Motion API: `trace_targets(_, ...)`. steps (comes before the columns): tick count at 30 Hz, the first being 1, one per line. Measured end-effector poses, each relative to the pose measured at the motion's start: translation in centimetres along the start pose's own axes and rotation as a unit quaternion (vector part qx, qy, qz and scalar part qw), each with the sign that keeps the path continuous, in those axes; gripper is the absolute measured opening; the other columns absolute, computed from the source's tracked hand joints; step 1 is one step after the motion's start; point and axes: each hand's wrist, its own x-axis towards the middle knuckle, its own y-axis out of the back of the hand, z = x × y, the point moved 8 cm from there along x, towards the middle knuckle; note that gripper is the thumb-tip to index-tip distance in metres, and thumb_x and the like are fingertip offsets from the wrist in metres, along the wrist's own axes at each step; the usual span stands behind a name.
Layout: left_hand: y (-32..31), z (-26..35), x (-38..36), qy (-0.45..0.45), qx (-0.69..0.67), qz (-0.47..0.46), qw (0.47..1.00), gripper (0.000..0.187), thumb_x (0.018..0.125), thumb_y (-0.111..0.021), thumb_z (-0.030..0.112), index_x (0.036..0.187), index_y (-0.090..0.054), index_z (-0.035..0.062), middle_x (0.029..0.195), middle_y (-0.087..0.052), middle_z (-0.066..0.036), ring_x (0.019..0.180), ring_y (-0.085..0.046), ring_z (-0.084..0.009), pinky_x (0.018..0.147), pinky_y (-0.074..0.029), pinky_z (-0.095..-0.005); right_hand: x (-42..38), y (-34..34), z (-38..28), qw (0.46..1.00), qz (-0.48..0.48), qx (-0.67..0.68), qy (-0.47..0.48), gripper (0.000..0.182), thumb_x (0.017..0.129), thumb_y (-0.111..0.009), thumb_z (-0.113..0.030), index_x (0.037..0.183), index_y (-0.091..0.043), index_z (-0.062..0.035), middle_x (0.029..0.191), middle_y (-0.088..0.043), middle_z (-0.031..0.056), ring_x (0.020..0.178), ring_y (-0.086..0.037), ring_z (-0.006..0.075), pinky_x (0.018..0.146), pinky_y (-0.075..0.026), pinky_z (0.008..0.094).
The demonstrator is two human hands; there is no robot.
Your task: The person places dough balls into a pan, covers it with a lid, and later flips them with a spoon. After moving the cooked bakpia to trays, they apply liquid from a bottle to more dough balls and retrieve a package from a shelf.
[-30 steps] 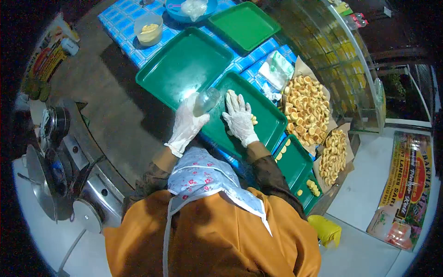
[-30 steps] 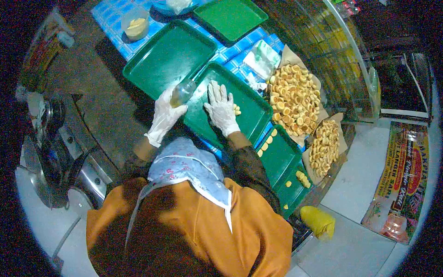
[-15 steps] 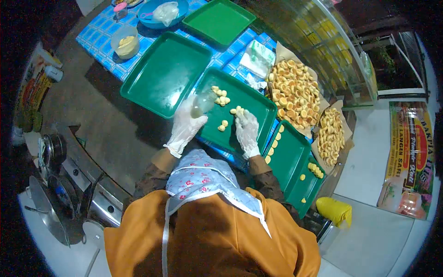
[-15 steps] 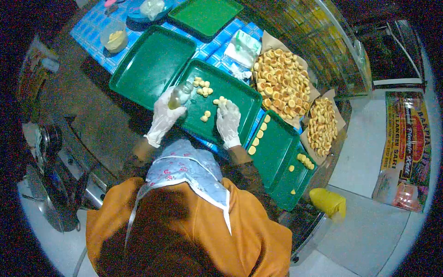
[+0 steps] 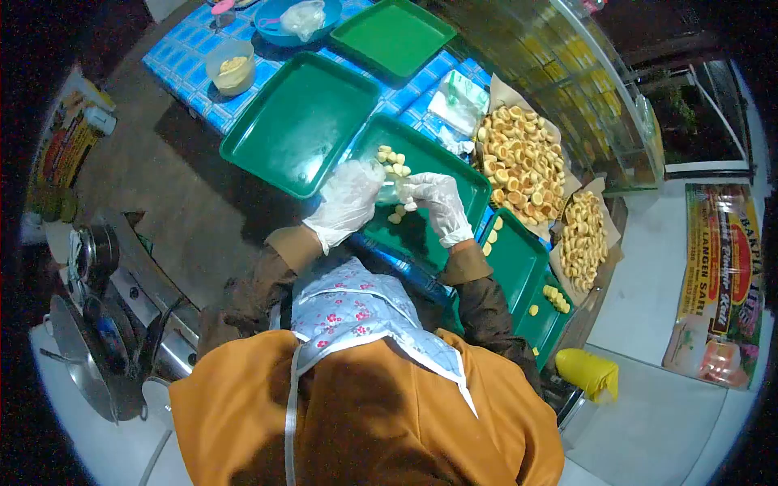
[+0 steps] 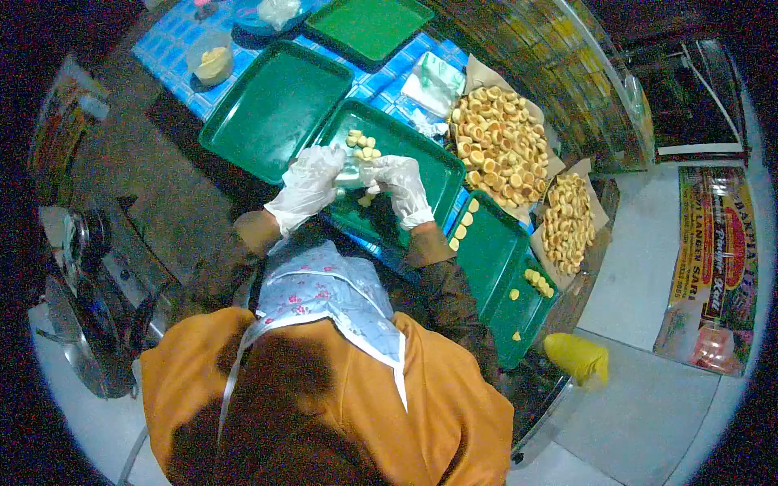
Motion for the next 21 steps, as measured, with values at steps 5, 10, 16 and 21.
trace_targets(5, -0.2, 0.4, 0.6, 0.009, -0.002, -0.023, 1.0, 0.041, 0.07, -0.069, 0.007, 0.108, -0.057, 0.0029, 0.09, -0.06, -0.016, 0.086, -0.061, -0.0347, 0.069, -0.05, -0.0472, 0.0, 0.4, 0.5, 1.0, 0.002, -0.026, -0.007, 0.018, 0.083, -0.071, -0.012, 0.091, -0.072, 0.0043, 0.079, -0.069, 0.0071, 0.068, -0.064, 0.0149, 0.062, -0.052, 0.0279)
trace_targets(10, 0.7, 1.6, 1.3, -0.007, 0.013, -0.018, 1.0, 0.026, 0.072, -0.066, 0.006, 0.097, -0.058, 0.0038, 0.087, -0.061, -0.016, 0.081, -0.063, -0.0354, 0.065, -0.05, -0.0479, -0.3, 0.8, 0.1, 0.999, 0.015, -0.032, -0.009, 0.018, 0.082, -0.072, -0.011, 0.091, -0.071, 0.0044, 0.079, -0.07, 0.0086, 0.067, -0.064, 0.0155, 0.062, -0.052, 0.0284)
trace_targets(16, 1.4, 2.9, 2.0, -0.056, 0.029, 0.029, 0.998, 0.023, 0.072, -0.067, 0.004, 0.094, -0.064, 0.002, 0.081, -0.064, -0.016, 0.077, -0.066, -0.0327, 0.061, -0.053, -0.0436, -0.1, 2.0, 0.4, 0.997, 0.023, -0.067, -0.003, 0.017, 0.083, -0.073, -0.011, 0.09, -0.071, 0.0046, 0.077, -0.069, 0.0079, 0.064, -0.063, 0.0146, 0.059, -0.051, 0.0269)
trace_targets(21, 1.1, 3.2, 2.2, -0.057, 0.019, 0.048, 0.997, 0.022, 0.072, -0.068, 0.005, 0.093, -0.064, 0.0024, 0.083, -0.065, -0.016, 0.08, -0.066, -0.0337, 0.067, -0.053, -0.0445, -0.3, 2.5, 0.4, 0.995, 0.039, -0.085, -0.018, 0.017, 0.084, -0.072, -0.011, 0.09, -0.071, 0.0051, 0.078, -0.069, 0.0079, 0.066, -0.065, 0.0152, 0.058, -0.051, 0.0276)
